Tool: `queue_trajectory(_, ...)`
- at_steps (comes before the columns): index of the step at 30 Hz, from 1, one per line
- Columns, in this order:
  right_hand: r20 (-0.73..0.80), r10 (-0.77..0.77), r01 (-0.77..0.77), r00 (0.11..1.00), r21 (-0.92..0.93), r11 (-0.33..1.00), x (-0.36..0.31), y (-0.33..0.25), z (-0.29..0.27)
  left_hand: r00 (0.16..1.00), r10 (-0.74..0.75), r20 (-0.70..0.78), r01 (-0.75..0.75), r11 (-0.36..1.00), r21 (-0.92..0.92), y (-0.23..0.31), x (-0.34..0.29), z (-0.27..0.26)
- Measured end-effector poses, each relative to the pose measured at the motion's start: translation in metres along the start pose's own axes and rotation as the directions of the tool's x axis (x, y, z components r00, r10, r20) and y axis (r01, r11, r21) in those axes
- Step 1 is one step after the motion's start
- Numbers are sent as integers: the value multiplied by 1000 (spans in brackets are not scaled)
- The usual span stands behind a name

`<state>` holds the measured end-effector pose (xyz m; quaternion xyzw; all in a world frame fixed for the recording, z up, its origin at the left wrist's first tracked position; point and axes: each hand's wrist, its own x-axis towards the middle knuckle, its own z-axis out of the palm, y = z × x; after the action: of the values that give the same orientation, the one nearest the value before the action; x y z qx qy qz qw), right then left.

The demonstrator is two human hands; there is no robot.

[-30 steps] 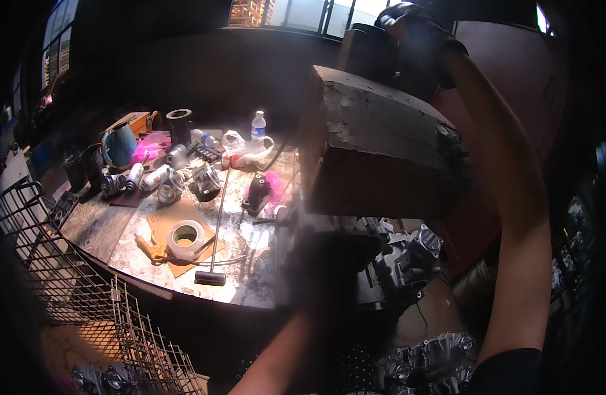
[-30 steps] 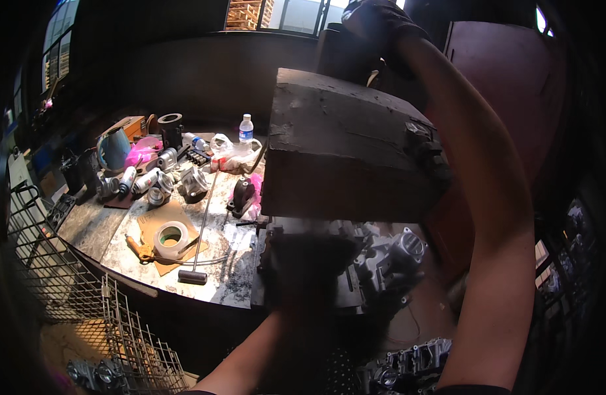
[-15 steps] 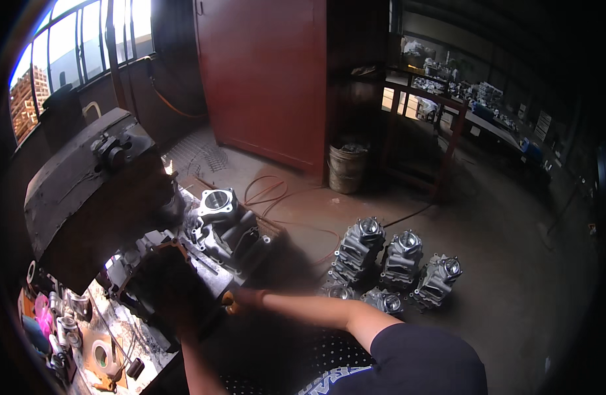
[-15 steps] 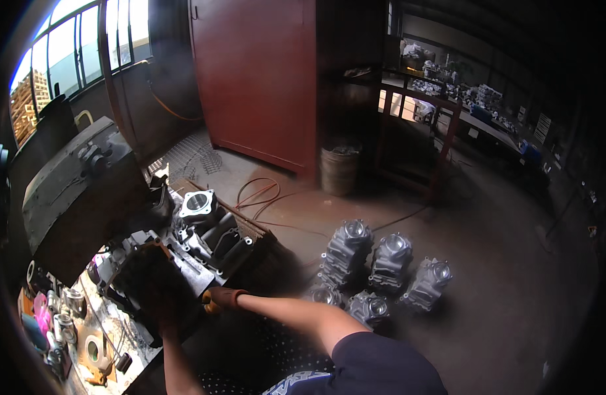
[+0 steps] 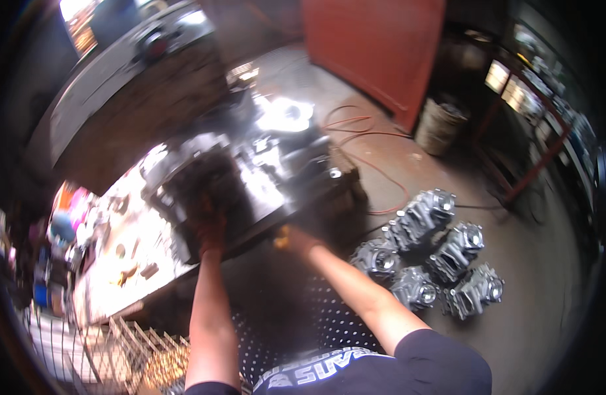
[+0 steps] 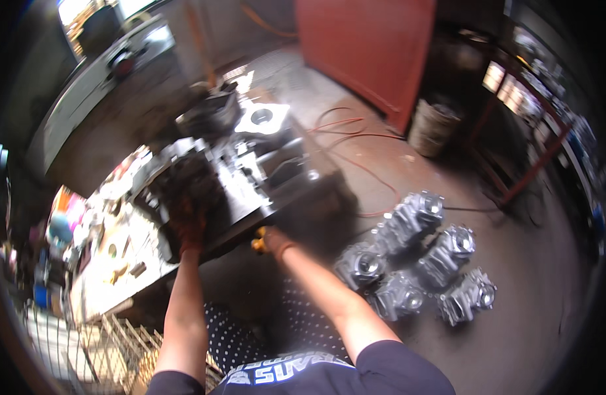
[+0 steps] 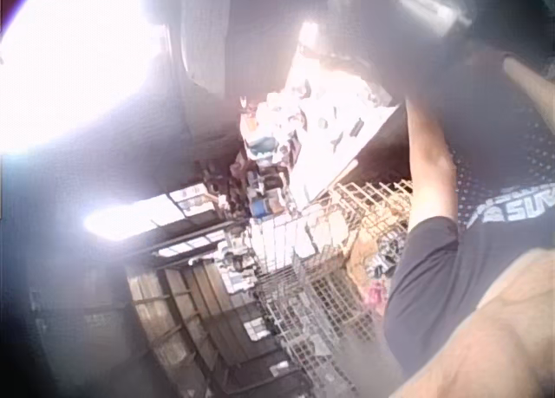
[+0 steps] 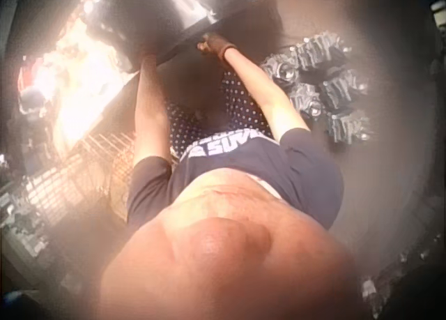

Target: The person cleans multiple metal engine-like castings by spraying them with air, then moves them one at a time to a station where they hold the casting under a machine and rotates it, before returning them to a wire cage.

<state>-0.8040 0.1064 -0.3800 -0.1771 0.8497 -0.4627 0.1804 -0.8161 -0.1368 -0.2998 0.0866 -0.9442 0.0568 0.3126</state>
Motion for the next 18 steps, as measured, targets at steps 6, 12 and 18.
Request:
queue_trajectory(6,113,89,-31,990,-433,901,-3,-42,3,994,58,-91,-67,993,-98,-13,2,-14)
queue_trajectory(12,154,2,64,988,-421,905,0,-22,-1,995,-20,94,46,958,-282,-1,15,-20)
queue_trajectory(18,225,210,-64,952,-524,849,-7,-57,-6,999,17,-47,-28,967,-252,-16,6,5)
